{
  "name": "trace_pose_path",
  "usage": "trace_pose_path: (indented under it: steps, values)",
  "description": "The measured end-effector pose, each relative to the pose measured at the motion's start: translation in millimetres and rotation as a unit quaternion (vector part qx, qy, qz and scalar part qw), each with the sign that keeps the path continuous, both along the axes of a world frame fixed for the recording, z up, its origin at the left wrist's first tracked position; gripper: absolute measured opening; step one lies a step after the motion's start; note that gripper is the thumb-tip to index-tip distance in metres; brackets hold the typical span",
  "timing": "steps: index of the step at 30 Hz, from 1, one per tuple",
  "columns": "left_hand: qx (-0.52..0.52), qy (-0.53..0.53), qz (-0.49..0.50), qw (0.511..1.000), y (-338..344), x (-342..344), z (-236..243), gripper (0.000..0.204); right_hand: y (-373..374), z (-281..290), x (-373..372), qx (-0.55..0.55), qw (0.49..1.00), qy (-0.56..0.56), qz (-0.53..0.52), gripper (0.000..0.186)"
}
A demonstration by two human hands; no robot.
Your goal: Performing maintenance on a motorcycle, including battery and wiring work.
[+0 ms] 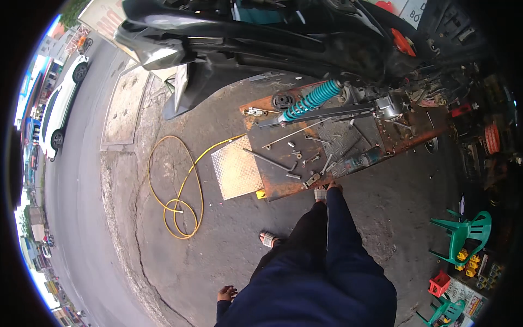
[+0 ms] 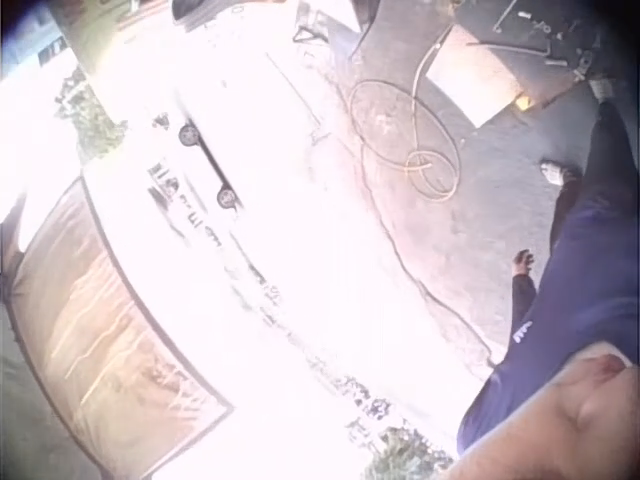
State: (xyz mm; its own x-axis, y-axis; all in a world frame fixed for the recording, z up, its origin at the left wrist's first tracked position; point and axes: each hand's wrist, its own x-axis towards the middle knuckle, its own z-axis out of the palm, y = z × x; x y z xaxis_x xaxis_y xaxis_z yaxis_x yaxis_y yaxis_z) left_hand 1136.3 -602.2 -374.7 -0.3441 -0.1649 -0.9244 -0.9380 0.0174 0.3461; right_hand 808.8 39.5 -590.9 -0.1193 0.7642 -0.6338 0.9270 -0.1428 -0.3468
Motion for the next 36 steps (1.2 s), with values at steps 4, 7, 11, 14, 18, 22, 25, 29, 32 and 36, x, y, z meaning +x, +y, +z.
trace_pose_path:
  steps: [4, 7, 11, 14, 18, 22, 25, 29, 32, 36]
  values:
    - [-0.075, -0.119, 0.114, 0.984, -95, 33, -5, 0.023, -119, -5, 63, 0.132, 0.971, -0.017, 0.200, 0.044]
    - [0.078, -0.191, 0.154, 0.966, -229, 82, -11, 0.033, -332, 119, 42, -0.189, 0.911, 0.001, 0.367, 0.031]
    - [-0.190, 0.018, -0.136, 0.972, -303, -190, -34, 0.032, -398, 134, -9, -0.193, 0.783, 0.066, 0.587, 0.028]
    - [-0.165, 0.292, -0.087, 0.938, -333, -375, 35, 0.025, -446, 138, -60, -0.241, 0.859, 0.081, 0.446, 0.025]
    - [-0.090, 0.341, 0.003, 0.936, -415, -485, 71, 0.019, -491, 92, -137, -0.111, 0.851, -0.032, 0.512, 0.029]
    - [-0.298, 0.031, -0.278, 0.913, -516, -456, 15, 0.034, -567, 121, -228, -0.067, 0.868, -0.047, 0.491, 0.033]
    - [-0.159, -0.103, -0.204, 0.960, -527, -540, -18, 0.032, -594, 166, -299, -0.280, 0.904, 0.050, 0.319, 0.027]
    - [-0.081, -0.086, -0.343, 0.932, -509, -716, -56, 0.029, -624, 187, -378, -0.203, 0.926, 0.132, 0.291, 0.022]
    - [-0.029, -0.088, -0.463, 0.882, -482, -868, -75, 0.027, -631, 198, -437, -0.150, 0.940, 0.161, 0.262, 0.026]
    - [-0.103, -0.045, -0.639, 0.761, -431, -1130, -76, 0.018, -622, 257, -521, -0.115, 0.940, 0.262, 0.188, 0.029]
